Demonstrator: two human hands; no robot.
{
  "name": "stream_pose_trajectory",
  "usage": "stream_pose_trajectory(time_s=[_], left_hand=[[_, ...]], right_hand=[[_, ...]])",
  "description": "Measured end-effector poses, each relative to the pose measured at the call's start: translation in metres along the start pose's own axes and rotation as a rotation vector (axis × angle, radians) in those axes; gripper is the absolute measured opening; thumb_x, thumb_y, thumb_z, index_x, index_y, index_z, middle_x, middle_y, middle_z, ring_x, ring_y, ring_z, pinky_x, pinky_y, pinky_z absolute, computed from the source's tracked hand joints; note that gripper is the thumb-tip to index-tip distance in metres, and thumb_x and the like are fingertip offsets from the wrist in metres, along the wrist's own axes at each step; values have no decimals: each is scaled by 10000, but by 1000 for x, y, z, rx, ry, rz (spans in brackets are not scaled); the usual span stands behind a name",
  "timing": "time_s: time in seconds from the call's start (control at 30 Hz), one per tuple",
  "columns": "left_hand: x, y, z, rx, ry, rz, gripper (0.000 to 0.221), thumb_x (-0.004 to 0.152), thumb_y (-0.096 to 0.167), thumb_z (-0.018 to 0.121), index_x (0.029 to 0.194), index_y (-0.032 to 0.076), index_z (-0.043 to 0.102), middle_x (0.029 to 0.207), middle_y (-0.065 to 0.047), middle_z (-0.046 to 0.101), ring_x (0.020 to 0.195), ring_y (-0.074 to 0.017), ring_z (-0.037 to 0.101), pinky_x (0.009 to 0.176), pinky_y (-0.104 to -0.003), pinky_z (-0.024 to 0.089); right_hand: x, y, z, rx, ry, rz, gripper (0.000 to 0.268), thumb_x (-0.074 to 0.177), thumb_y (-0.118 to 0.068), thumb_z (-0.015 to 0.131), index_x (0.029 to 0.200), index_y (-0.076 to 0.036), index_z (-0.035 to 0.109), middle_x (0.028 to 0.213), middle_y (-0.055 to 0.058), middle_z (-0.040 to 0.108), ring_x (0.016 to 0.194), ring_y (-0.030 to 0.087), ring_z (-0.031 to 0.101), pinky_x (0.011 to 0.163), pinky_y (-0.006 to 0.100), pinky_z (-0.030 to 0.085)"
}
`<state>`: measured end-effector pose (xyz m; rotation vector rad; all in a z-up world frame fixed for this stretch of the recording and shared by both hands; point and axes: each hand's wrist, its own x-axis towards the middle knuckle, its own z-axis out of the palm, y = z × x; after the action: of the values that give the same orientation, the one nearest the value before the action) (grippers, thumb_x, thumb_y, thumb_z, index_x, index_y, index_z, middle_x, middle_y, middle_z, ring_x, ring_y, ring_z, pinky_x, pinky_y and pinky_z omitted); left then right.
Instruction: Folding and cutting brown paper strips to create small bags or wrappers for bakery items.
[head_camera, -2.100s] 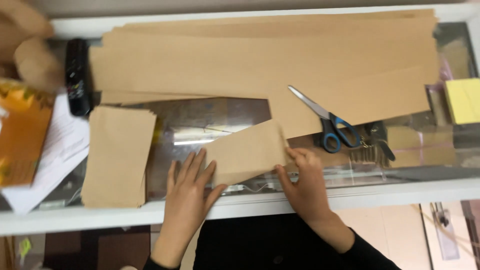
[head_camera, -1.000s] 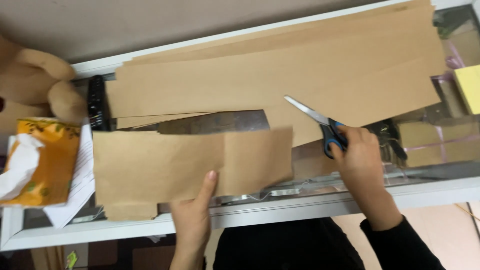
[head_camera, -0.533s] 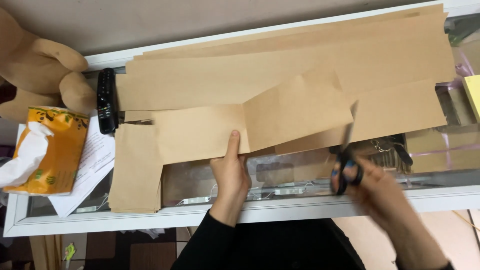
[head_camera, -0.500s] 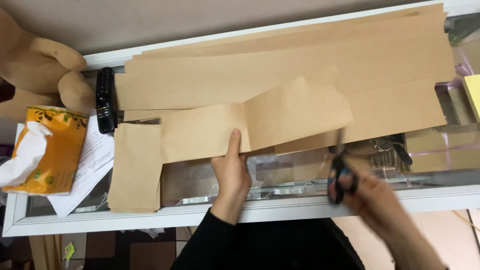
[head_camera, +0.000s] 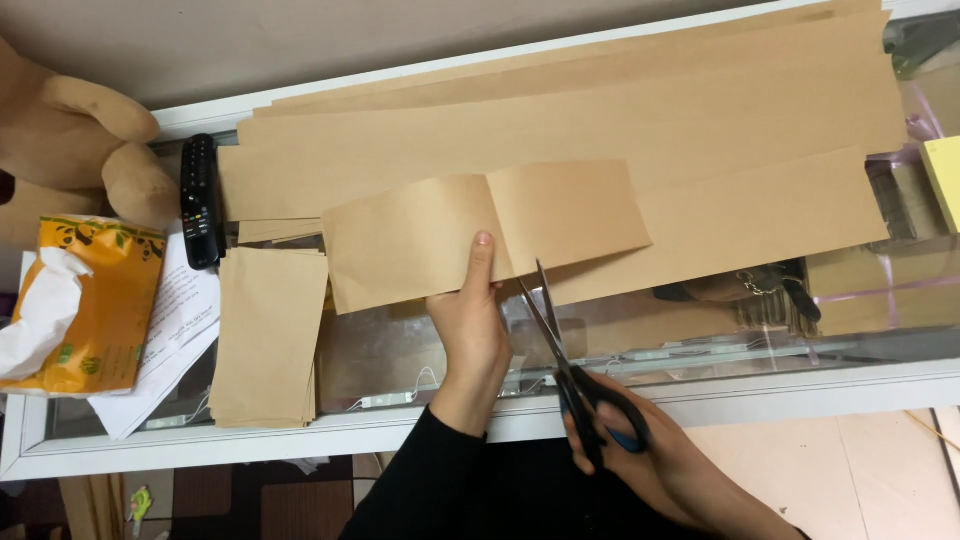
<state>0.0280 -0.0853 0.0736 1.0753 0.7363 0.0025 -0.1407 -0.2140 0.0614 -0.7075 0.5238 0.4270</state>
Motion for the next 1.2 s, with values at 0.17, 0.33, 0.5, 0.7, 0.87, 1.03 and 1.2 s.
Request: stream_pose_trajectory(time_s=[0.17,0.33,0.5,0.7,0.87,1.03,1.2], left_hand=[[-13,-1,-6,112,-33,25,482,904,222,878,593,182,512,645,117,485,639,-43,453,640,-272,407],[-20,8,0,68,1,21,183,857,185,842,923,24,785,1009,-23,789,966,-110,703,931,-298,587],[-13,-1,-8,128,7,17,476,893,256,880,604,179,510,643,108,490,634,-51,467,611,-271,416],[-14,-1,-7,78,-6,12,462,899,236,875,591,165,538,621,99,504,615,-50,473,600,-265,425],[-13,-4,-6,35,-15,15,370,902,208,870,644,148,612,701,91,599,682,-48,540,646,-263,478],[-15,0,-4,-7,-15,-7,307,905,196,854,705,116,636,755,60,634,729,-70,580,702,-279,506],[-18,6,0,-112,-22,-20,170,885,119,808,996,-2,765,1058,-58,787,995,-151,716,916,-329,601]], right_hand=[[15,-9,29,15,-24,-60,532,887,-317,717,1260,39,589,863,185,585,695,277,510,624,404,410],[24,-11,37,-5,14,-47,524,892,-287,700,1286,44,608,898,195,588,782,277,561,637,396,433],[24,-16,46,-22,39,-41,528,896,-262,694,1318,45,617,906,194,568,844,274,569,649,402,433],[27,-15,43,-5,25,-46,513,910,-230,689,1341,40,617,928,198,581,840,270,568,649,394,430],[27,-14,43,-6,31,-53,495,906,-193,704,1328,54,628,916,203,574,810,279,565,641,391,437],[25,-14,45,-24,30,-61,444,917,-171,700,1286,68,643,904,190,572,790,265,561,621,382,444],[24,-12,44,30,49,-25,413,935,-146,696,1289,61,643,919,180,588,774,244,561,574,342,431]])
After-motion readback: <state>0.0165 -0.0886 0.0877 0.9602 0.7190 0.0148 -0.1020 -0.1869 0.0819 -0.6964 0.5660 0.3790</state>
